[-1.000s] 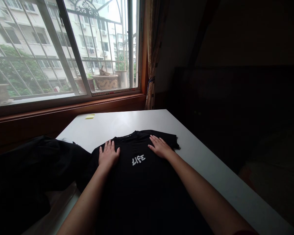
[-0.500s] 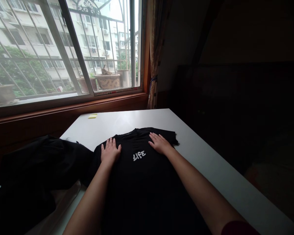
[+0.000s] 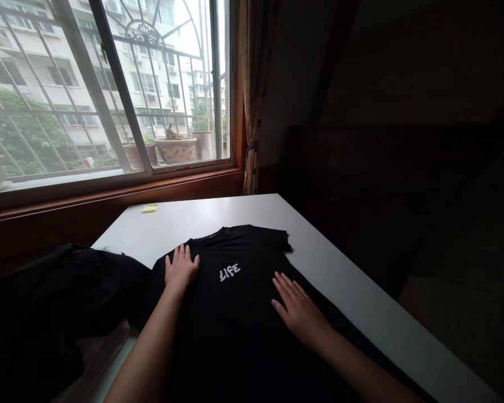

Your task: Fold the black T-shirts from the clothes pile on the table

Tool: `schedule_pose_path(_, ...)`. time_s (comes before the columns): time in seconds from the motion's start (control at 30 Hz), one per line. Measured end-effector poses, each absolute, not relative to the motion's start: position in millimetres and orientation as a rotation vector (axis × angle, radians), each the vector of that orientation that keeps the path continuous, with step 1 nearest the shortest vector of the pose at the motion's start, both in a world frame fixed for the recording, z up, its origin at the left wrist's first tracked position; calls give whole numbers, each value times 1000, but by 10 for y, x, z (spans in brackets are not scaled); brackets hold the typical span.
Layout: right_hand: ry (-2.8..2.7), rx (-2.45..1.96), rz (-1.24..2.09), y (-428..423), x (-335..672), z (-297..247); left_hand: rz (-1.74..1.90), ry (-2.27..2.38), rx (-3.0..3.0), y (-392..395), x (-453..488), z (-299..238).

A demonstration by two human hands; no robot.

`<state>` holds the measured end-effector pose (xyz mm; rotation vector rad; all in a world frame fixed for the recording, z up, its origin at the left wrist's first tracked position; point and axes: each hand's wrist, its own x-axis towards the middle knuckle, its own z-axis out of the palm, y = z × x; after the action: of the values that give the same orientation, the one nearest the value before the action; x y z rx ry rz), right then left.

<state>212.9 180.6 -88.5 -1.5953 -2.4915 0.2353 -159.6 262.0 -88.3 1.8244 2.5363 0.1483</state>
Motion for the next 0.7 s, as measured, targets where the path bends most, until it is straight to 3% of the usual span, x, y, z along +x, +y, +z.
schedule_pose_path(0.3,-2380,-1802,336,1213,2884,-799,147,2535,1802,2619,-1594,-888)
schedule_pose_path(0.7,-2561,-1624,331,1696,3087,-776,141,2621,1682,2454,-1580,-846)
